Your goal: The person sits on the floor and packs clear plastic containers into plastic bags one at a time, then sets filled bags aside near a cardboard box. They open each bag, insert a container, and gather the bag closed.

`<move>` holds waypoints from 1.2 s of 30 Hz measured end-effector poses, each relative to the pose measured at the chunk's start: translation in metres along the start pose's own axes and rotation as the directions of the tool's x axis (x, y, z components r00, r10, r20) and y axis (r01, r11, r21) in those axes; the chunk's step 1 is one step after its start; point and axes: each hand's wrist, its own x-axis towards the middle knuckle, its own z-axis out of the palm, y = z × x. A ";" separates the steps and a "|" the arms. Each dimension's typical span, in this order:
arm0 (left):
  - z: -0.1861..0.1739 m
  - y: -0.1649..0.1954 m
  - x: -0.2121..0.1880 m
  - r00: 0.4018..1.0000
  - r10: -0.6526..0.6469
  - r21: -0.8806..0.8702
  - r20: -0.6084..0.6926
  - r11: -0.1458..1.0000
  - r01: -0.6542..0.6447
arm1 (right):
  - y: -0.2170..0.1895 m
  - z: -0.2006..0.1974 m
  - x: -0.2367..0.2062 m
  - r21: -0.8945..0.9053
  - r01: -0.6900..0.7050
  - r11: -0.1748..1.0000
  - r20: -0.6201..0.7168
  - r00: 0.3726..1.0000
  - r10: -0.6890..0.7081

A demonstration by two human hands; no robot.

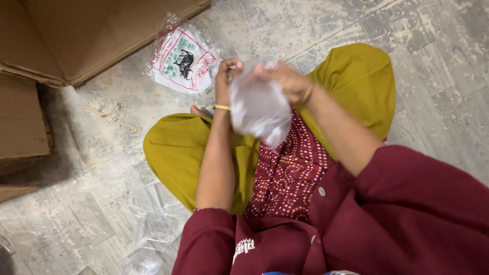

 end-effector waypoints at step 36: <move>0.000 -0.003 -0.001 0.915 -0.320 -0.112 0.246 0.928 0.355 | 0.004 -0.028 0.014 -0.532 0.128 0.837 -0.184 0.947 -0.262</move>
